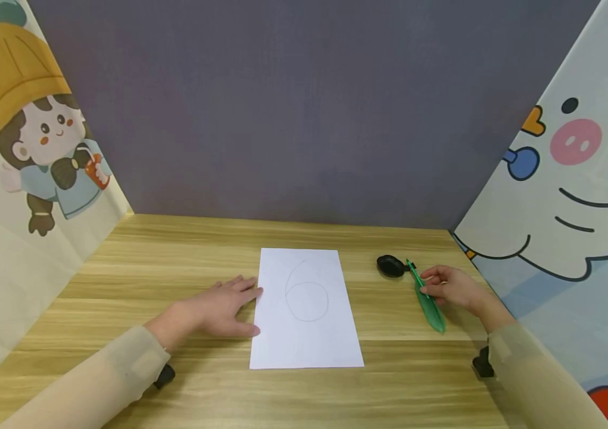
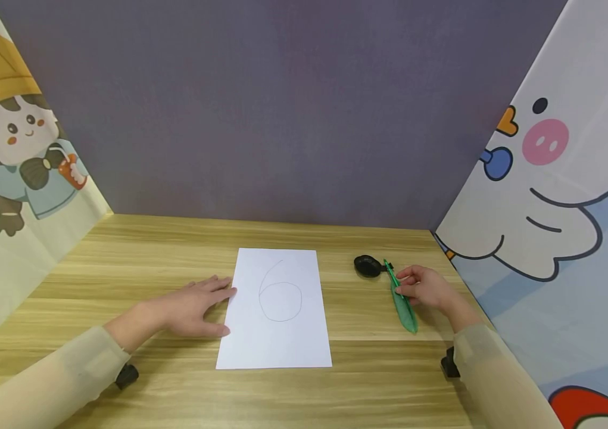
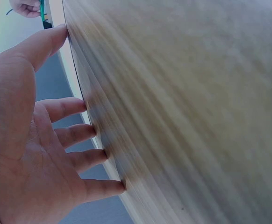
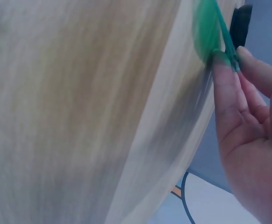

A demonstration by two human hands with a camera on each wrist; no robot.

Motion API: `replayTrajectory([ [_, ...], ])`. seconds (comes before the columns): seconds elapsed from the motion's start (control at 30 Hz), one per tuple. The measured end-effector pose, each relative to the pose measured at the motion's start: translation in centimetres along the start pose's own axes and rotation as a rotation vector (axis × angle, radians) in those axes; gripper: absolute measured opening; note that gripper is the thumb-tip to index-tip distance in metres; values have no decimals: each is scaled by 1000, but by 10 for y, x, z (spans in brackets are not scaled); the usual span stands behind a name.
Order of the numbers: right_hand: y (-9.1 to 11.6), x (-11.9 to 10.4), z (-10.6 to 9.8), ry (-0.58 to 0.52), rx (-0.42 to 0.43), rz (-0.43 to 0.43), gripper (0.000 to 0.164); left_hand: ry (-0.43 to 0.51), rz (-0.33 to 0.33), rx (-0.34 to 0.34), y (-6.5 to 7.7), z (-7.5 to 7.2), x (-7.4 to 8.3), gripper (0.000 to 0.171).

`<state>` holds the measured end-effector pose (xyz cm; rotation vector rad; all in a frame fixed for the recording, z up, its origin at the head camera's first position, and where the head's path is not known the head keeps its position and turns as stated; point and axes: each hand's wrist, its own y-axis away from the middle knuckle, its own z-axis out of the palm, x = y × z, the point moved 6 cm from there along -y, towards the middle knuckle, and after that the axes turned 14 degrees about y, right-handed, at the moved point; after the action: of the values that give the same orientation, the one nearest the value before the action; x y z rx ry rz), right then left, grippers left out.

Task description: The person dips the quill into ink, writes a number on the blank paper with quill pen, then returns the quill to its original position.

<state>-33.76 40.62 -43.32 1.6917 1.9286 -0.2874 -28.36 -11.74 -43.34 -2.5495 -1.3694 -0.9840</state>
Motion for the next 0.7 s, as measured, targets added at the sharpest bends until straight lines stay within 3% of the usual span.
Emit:
replayTrajectory([
  [0.7, -5, 2, 5, 15, -7, 45, 46, 3, 2, 8, 1, 0, 1, 95],
])
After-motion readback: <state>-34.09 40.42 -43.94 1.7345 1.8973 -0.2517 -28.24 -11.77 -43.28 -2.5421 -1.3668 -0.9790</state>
